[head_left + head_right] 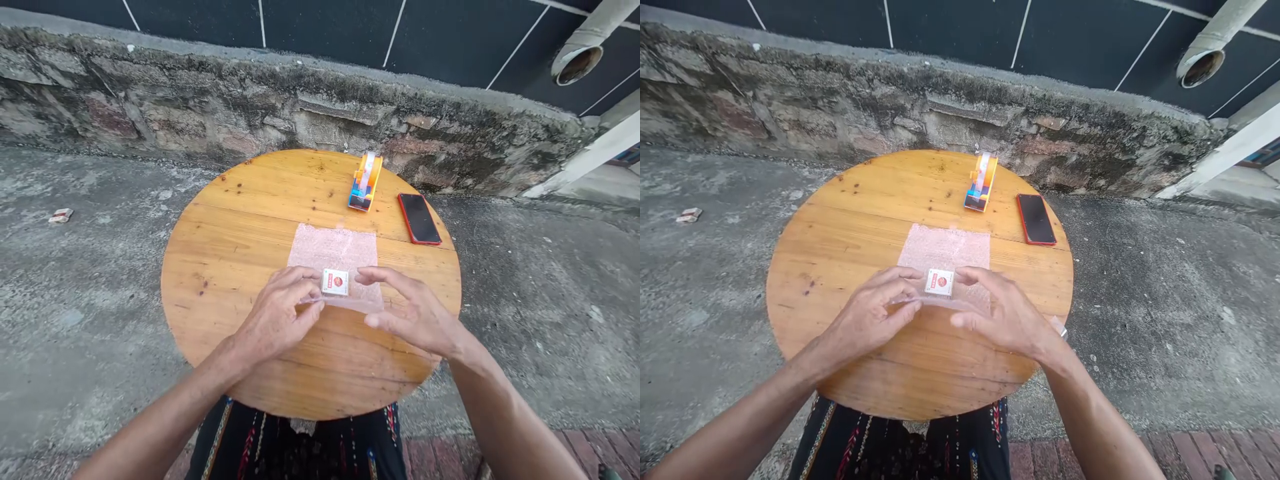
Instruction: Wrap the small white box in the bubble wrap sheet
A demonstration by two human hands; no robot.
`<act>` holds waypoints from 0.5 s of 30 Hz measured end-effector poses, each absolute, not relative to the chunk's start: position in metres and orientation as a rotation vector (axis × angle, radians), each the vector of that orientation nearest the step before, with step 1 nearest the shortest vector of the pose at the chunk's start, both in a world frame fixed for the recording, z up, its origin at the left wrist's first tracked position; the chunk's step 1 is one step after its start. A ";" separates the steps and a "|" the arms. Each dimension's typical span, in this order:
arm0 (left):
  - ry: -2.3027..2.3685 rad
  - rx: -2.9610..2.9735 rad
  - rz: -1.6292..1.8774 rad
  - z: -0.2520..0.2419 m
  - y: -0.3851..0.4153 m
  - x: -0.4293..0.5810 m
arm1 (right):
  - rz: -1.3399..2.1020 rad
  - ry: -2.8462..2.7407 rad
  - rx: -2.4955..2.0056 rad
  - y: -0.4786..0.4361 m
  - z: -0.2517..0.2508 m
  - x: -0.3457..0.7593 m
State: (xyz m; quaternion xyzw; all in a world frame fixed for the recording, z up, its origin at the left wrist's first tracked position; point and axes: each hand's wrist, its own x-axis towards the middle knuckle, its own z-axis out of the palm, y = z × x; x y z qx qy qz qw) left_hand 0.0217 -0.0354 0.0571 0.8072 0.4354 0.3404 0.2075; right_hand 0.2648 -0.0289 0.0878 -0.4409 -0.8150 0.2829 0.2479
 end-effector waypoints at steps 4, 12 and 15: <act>1.271 2.222 0.900 0.054 -0.014 0.027 | 0.573 -2.147 -1.338 -0.028 0.075 0.263; 1.382 2.154 0.727 0.048 0.010 0.028 | 0.481 -2.047 -1.405 -0.002 0.055 0.259; 1.374 2.045 0.680 0.047 0.013 0.027 | 0.484 -2.053 -1.444 0.000 0.051 0.259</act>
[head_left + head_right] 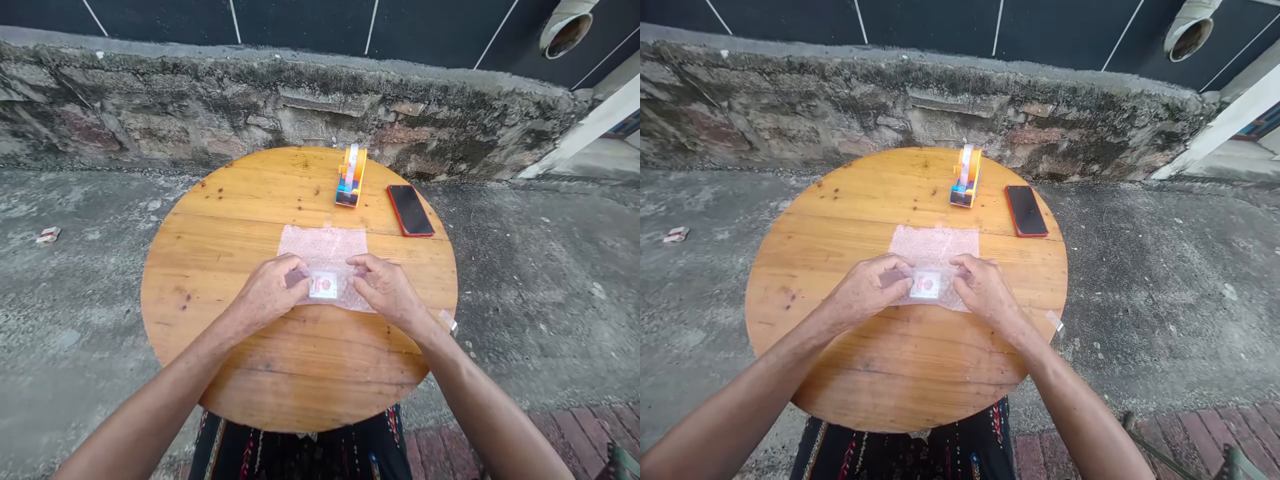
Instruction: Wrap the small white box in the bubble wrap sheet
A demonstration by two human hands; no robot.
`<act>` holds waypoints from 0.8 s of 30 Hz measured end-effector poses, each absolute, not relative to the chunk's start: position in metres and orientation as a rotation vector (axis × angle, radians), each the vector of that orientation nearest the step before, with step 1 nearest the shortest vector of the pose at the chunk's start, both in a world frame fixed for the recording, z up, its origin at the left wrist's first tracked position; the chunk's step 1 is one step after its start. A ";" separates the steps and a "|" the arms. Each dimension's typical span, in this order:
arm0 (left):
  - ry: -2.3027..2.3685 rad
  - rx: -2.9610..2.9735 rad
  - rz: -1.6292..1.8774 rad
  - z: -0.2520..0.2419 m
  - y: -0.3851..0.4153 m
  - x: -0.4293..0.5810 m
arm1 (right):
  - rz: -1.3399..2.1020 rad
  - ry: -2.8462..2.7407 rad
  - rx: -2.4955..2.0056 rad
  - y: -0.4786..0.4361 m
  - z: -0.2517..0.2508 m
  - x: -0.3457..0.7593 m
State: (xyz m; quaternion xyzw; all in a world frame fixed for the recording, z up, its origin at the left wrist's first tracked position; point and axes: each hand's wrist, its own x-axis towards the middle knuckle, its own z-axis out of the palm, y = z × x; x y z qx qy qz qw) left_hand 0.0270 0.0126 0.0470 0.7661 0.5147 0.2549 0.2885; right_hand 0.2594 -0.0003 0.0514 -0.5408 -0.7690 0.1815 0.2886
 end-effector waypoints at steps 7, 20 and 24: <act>1.270 1.809 0.699 0.049 0.019 0.034 | 0.545 -2.095 -1.517 0.003 0.050 0.261; 1.201 1.776 0.632 0.047 0.006 0.032 | 0.735 -2.115 -1.513 -0.011 0.050 0.259; 1.218 1.803 0.619 0.048 -0.005 0.030 | 0.739 -2.129 -1.491 -0.019 0.050 0.259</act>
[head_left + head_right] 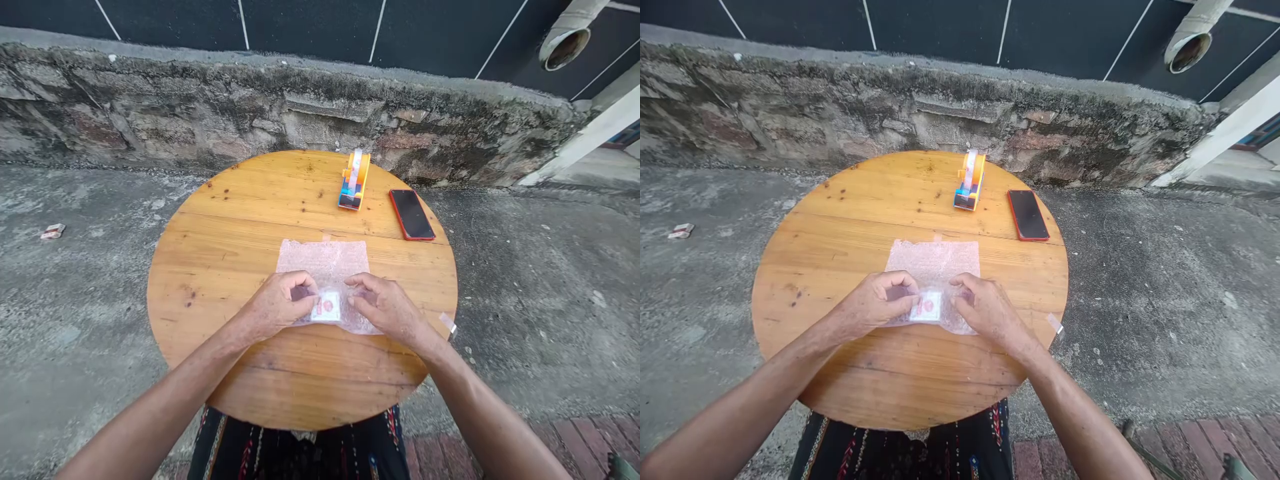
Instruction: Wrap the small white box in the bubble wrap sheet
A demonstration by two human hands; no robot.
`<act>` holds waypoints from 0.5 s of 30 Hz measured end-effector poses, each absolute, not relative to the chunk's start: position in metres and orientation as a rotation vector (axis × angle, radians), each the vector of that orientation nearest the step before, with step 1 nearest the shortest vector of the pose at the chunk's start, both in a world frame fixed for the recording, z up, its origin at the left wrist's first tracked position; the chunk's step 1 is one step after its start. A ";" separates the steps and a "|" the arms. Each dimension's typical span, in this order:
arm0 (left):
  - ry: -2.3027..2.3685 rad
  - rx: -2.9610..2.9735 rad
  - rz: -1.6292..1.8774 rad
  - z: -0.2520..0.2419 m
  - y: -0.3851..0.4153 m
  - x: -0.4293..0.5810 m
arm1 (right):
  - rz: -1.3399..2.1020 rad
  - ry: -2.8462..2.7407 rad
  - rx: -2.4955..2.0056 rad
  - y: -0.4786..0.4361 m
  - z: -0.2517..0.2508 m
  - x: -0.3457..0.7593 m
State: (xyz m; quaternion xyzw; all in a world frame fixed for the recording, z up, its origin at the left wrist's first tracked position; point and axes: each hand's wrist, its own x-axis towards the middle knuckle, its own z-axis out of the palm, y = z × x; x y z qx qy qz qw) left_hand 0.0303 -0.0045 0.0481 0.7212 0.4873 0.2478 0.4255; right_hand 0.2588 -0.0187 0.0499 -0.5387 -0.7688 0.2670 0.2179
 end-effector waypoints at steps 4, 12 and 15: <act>1.237 1.751 0.643 0.050 -0.009 0.032 | 0.683 -2.138 -1.488 -0.021 0.049 0.261; 1.206 1.664 0.731 0.046 -0.010 0.036 | -0.099 -2.330 -1.173 -0.073 0.059 0.241; 1.209 1.683 0.757 0.044 -0.010 0.035 | -0.053 -2.432 -1.116 -0.082 0.050 0.225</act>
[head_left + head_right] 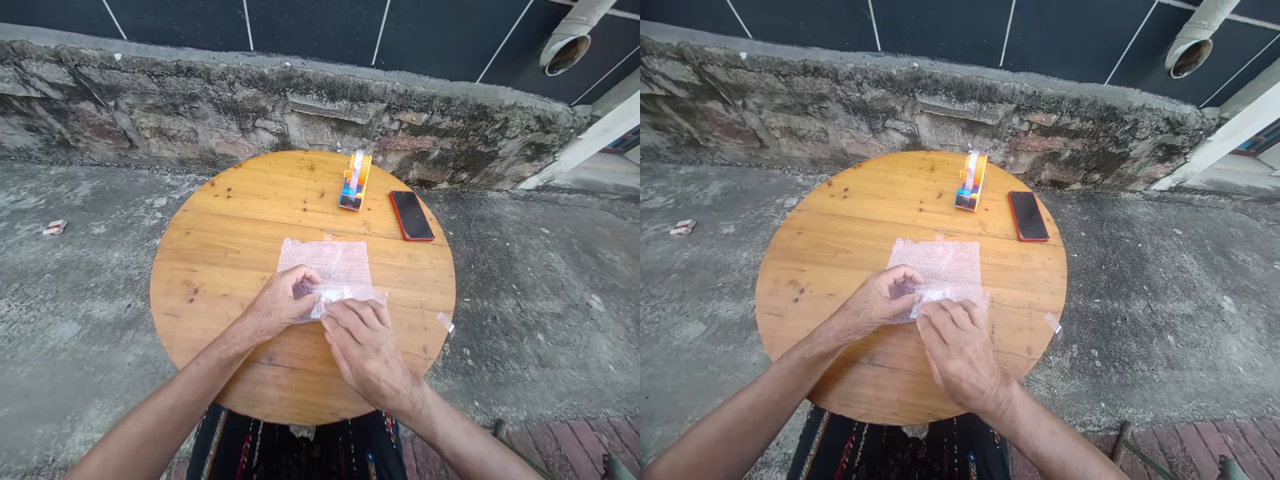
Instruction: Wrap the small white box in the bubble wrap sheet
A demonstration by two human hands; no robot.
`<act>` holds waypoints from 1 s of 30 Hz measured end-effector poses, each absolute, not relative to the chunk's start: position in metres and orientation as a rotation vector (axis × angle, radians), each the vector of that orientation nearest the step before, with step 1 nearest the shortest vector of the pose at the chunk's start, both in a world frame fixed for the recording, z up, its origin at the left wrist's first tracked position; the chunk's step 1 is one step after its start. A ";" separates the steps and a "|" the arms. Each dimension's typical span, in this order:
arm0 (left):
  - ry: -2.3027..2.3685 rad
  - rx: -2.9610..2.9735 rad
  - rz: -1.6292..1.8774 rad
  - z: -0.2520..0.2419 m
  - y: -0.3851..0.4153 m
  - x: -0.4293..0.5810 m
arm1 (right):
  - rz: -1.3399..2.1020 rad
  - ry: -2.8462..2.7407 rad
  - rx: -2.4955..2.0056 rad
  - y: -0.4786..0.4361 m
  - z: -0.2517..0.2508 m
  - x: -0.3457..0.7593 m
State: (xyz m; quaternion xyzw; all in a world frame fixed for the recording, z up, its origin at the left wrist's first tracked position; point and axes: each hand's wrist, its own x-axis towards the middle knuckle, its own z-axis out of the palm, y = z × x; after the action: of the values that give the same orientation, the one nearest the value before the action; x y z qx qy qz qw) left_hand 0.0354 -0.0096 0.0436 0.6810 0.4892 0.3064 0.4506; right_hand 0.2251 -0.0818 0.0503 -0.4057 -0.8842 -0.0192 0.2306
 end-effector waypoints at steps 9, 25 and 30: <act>1.294 1.685 0.668 0.049 -0.010 0.033 | -0.068 -2.474 -1.215 -0.070 0.040 0.222; 1.281 1.664 0.704 0.049 -0.014 0.033 | 0.105 -2.514 -1.236 -0.057 0.049 0.224; 1.212 1.739 0.651 0.049 -0.008 0.033 | 0.075 -2.521 -1.295 -0.058 0.049 0.221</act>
State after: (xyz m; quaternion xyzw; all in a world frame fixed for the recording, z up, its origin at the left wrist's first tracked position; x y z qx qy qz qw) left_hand 0.0331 -0.0083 0.0487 0.7019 0.4893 0.2630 0.4458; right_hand 0.2205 -0.0583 0.0493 -0.4515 -0.8787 0.0261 0.1528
